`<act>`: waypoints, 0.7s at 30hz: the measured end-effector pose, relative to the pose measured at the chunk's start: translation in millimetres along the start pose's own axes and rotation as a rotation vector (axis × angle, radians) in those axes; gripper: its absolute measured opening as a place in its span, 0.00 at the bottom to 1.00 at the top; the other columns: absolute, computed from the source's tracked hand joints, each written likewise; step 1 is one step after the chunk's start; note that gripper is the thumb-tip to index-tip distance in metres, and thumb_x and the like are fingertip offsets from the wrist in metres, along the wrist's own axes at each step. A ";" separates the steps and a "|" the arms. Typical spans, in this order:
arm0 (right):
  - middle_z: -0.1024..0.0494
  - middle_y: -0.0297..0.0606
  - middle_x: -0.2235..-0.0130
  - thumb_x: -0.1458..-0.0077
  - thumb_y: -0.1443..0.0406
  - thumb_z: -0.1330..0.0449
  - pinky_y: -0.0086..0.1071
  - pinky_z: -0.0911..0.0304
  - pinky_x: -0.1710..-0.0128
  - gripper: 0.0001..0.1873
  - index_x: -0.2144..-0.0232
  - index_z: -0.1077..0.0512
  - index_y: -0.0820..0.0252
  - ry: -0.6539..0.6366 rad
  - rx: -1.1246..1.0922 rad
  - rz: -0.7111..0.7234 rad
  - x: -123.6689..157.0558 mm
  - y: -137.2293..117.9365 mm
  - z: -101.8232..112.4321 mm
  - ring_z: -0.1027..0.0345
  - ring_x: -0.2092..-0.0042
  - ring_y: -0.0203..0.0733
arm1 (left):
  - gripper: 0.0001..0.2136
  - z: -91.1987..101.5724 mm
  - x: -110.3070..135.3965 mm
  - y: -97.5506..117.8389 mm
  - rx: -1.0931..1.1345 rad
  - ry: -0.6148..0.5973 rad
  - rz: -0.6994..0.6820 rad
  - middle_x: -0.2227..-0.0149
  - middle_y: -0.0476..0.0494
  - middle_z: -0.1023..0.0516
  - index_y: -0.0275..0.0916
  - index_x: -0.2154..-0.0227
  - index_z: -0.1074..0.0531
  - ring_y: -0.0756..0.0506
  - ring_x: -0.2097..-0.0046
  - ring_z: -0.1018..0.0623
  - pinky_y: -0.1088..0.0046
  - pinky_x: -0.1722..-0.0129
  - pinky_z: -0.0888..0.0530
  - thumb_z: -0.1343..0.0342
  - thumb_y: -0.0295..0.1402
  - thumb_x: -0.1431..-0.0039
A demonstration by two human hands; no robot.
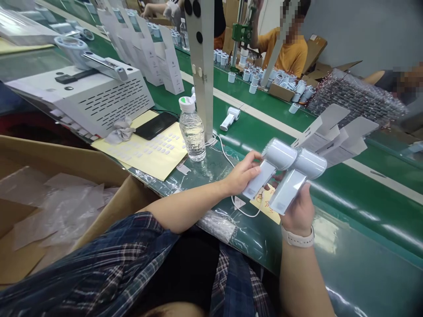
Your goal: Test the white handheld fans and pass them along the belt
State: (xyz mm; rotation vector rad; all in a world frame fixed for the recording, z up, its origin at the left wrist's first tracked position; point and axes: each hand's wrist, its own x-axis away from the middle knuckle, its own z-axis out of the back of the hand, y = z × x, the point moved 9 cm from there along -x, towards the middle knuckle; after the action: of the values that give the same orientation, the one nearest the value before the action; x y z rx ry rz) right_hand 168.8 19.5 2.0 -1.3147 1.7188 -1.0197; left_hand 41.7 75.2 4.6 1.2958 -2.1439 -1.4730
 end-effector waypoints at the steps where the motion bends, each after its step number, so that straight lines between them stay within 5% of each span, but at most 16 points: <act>1: 0.18 0.37 0.61 0.43 0.41 0.41 0.46 0.24 0.62 0.24 0.59 0.22 0.51 0.005 -0.005 0.008 1.3 -1.5 -0.1 0.22 0.61 0.48 | 0.26 -1.8 2.4 2.6 0.000 0.006 -0.008 0.65 0.47 0.21 0.43 0.56 0.43 0.44 0.70 0.17 0.69 0.71 0.21 0.38 0.53 0.45; 8: 0.18 0.37 0.62 0.51 0.42 0.34 0.46 0.22 0.66 0.26 0.57 0.21 0.50 -0.032 -0.003 0.038 12.8 -9.7 -8.9 0.23 0.67 0.47 | 0.27 -12.0 12.8 15.4 0.081 0.001 -0.030 0.66 0.51 0.22 0.44 0.58 0.45 0.43 0.69 0.17 0.64 0.69 0.18 0.35 0.52 0.46; 14: 0.18 0.38 0.65 0.55 0.41 0.31 0.44 0.23 0.71 0.25 0.64 0.20 0.51 -0.044 0.061 0.076 15.4 -14.0 -6.2 0.25 0.70 0.47 | 0.29 -11.9 14.3 17.3 0.117 0.014 -0.009 0.66 0.51 0.22 0.45 0.57 0.44 0.45 0.71 0.18 0.69 0.72 0.21 0.33 0.52 0.50; 21: 0.18 0.38 0.66 0.53 0.40 0.33 0.54 0.24 0.62 0.26 0.62 0.20 0.52 -0.066 0.053 0.053 11.3 -10.1 -9.9 0.23 0.69 0.52 | 0.30 -15.9 11.7 10.9 0.230 0.008 0.086 0.64 0.47 0.22 0.43 0.55 0.39 0.45 0.66 0.19 0.67 0.67 0.21 0.29 0.48 0.53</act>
State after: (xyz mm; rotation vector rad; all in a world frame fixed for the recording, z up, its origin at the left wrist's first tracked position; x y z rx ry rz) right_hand 161.6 8.4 14.4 -1.2492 1.6580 -0.9748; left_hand 38.9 57.2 17.9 1.2596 -2.3887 -1.2153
